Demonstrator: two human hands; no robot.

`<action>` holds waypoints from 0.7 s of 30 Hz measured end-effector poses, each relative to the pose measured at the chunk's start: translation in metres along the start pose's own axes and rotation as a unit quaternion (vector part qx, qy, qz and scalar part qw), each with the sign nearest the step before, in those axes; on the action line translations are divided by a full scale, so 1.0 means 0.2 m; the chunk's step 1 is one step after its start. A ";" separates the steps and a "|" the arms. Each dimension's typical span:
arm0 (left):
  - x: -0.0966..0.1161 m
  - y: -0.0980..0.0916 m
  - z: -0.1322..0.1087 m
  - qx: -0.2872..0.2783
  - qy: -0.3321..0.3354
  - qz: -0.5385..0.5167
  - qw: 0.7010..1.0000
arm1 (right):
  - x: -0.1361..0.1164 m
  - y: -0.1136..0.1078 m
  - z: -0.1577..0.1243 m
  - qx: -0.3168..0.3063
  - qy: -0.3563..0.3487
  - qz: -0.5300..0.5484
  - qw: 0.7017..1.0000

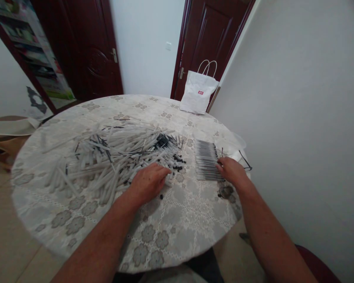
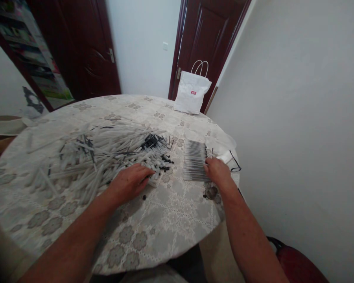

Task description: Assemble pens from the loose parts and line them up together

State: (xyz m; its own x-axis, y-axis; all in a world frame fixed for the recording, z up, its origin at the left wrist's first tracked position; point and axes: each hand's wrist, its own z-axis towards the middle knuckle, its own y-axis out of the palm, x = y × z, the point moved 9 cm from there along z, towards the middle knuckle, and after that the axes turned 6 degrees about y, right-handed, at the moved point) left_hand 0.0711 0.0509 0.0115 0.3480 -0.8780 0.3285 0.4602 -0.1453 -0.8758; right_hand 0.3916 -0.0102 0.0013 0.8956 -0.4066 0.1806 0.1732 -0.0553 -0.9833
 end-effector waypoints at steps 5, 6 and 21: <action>0.00 0.04 -0.01 -0.040 -0.001 0.060 0.997 | 0.12 0.09 -0.01 -0.049 0.078 -0.004 0.996; 0.00 0.04 -0.01 -0.043 0.001 0.064 0.997 | 0.11 0.10 -0.01 -0.054 0.076 0.000 0.996; -0.03 0.09 -0.03 -0.042 0.010 0.089 0.995 | 0.08 0.12 0.00 -0.054 0.040 -0.016 0.998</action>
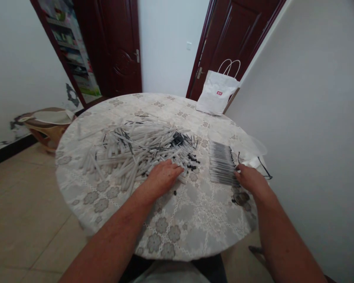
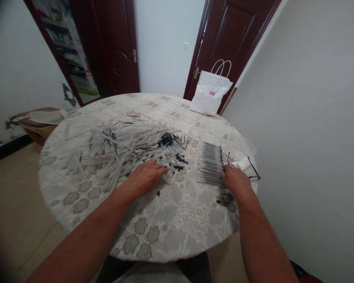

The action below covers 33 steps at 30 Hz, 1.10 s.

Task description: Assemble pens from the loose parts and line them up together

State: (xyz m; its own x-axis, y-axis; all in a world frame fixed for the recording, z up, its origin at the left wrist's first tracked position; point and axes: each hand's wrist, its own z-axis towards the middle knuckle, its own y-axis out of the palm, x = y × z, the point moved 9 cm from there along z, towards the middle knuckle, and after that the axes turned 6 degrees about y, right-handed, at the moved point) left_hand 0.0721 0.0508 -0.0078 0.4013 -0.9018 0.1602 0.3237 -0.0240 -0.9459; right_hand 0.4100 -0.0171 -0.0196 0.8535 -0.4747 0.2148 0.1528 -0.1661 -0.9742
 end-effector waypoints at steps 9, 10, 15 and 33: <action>0.02 -0.06 0.00 0.047 0.012 -0.039 0.998 | -0.04 -0.05 0.00 0.033 0.000 0.007 0.999; 0.02 -0.07 0.00 0.062 0.010 -0.048 0.997 | -0.06 -0.08 -0.01 0.039 -0.002 0.010 0.999; -0.04 -0.16 -0.01 0.174 -0.051 -0.149 0.972 | -0.36 -0.23 -0.07 0.056 -0.072 0.053 0.994; -0.36 -0.09 -0.13 0.378 -0.309 -0.637 0.597 | -1.04 -0.36 0.10 0.104 -0.101 0.156 0.977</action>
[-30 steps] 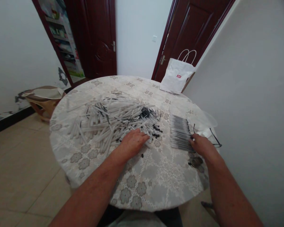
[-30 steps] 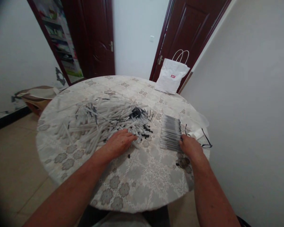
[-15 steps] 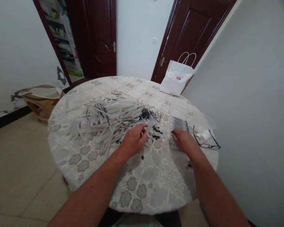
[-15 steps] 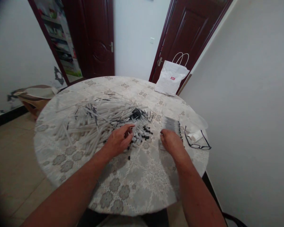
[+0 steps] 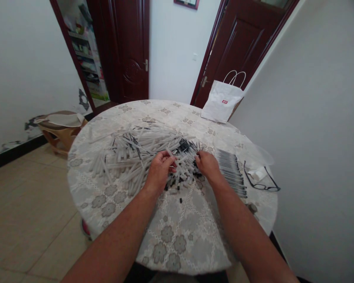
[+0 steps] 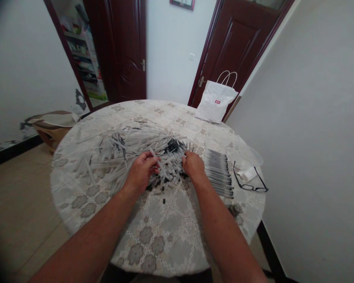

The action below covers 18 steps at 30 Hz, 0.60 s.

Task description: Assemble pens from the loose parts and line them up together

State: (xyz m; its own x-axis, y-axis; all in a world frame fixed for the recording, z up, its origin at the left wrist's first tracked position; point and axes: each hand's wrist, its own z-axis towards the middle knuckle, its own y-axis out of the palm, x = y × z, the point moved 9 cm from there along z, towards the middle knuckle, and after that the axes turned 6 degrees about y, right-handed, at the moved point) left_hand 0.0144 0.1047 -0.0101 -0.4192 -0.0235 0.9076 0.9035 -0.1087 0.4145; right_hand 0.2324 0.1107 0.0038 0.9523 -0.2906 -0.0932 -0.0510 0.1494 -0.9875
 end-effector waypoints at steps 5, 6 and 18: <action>0.01 -0.01 0.00 0.015 0.011 -0.018 1.000 | -0.02 0.06 0.06 -0.034 0.031 -0.039 0.998; 0.01 -0.02 0.01 0.017 0.012 -0.020 1.000 | -0.02 0.08 0.07 -0.040 0.033 -0.044 0.998; 0.01 0.00 0.00 0.001 0.014 -0.046 0.999 | 0.06 0.02 -0.12 -0.002 0.012 -0.047 0.999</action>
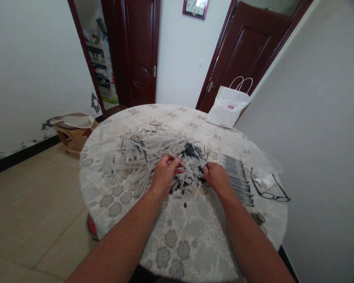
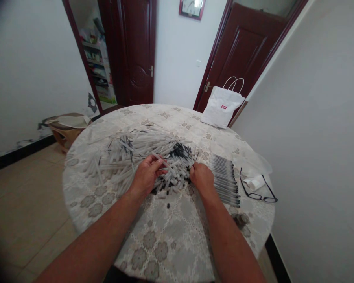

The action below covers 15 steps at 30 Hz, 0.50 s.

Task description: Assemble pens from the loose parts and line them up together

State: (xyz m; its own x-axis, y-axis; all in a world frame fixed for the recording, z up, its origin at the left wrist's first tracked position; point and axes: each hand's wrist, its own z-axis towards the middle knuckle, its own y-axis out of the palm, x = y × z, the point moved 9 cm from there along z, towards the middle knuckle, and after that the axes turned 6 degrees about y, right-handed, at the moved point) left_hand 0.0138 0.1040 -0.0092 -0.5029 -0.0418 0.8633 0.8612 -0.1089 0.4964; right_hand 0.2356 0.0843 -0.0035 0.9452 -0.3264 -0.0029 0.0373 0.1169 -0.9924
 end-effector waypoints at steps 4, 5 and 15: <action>0.01 0.01 -0.01 -0.004 0.002 0.010 1.000 | 0.06 -0.06 -0.06 0.066 0.005 0.040 0.997; 0.01 0.01 -0.01 -0.003 0.002 0.015 1.000 | 0.07 -0.07 -0.07 0.082 0.002 0.057 0.995; 0.00 -0.01 0.01 0.005 0.003 0.028 1.000 | 0.10 -0.21 -0.15 0.206 -0.057 0.267 0.940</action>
State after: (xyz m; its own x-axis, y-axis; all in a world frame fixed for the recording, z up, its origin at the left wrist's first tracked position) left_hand 0.0121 0.1054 -0.0108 -0.4551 -0.0526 0.8889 0.8882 -0.0971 0.4490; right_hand 0.2438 0.0453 0.0341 0.8927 -0.0189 -0.4503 -0.3514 0.5965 -0.7216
